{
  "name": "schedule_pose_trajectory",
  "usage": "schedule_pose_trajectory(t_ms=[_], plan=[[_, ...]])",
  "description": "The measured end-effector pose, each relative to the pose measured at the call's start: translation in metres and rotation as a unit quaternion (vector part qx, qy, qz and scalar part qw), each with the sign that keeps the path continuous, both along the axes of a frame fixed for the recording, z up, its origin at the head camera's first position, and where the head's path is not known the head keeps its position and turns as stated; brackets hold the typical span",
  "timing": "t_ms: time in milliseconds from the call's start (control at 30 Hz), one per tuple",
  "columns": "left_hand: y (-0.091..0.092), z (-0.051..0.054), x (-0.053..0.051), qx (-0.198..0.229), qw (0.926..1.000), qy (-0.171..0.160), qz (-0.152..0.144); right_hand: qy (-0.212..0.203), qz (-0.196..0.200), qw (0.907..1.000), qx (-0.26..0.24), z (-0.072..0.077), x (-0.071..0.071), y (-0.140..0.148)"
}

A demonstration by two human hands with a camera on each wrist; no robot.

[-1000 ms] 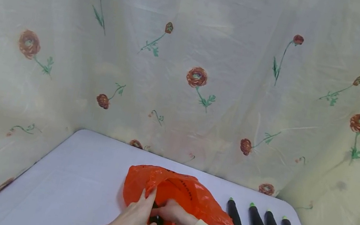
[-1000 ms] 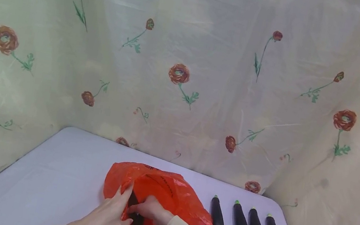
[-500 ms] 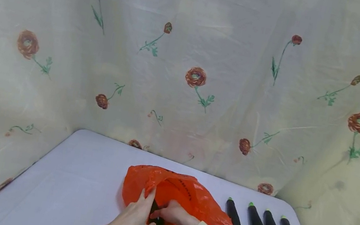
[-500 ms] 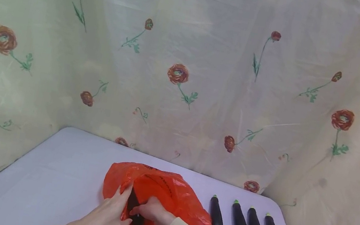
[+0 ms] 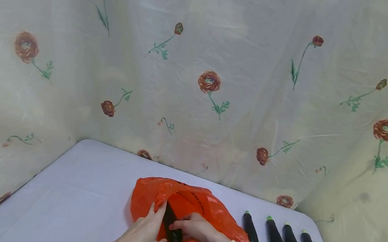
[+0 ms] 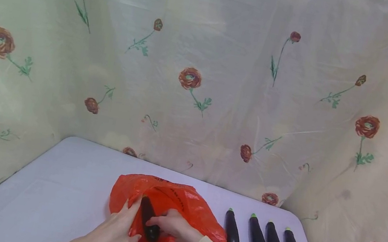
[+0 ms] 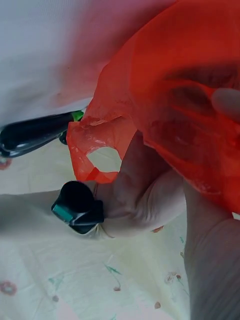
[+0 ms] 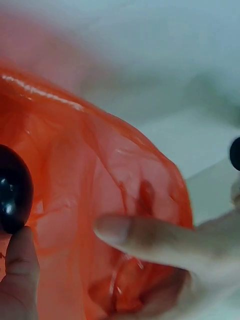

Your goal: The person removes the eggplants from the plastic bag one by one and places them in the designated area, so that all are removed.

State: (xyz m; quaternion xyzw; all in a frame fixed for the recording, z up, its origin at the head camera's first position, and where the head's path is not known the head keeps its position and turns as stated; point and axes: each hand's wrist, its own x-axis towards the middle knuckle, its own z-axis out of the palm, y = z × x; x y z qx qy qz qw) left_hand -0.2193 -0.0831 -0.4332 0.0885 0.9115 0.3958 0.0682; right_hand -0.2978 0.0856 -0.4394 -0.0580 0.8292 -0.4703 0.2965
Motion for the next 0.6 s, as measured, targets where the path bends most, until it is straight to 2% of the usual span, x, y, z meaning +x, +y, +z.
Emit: schedule_pose_trajectory(t_ms=[233,600], plan=[[0.001,0.001,-0.002,0.011,0.9998,-0.018,0.002,-0.008,0.005,0.9996,-0.027,0.014,0.008,0.013],[0.003,0.000,-0.005,0.008,0.9994,-0.031,0.009,-0.021,-0.005,0.9998,-0.006,0.022,0.017,0.026]])
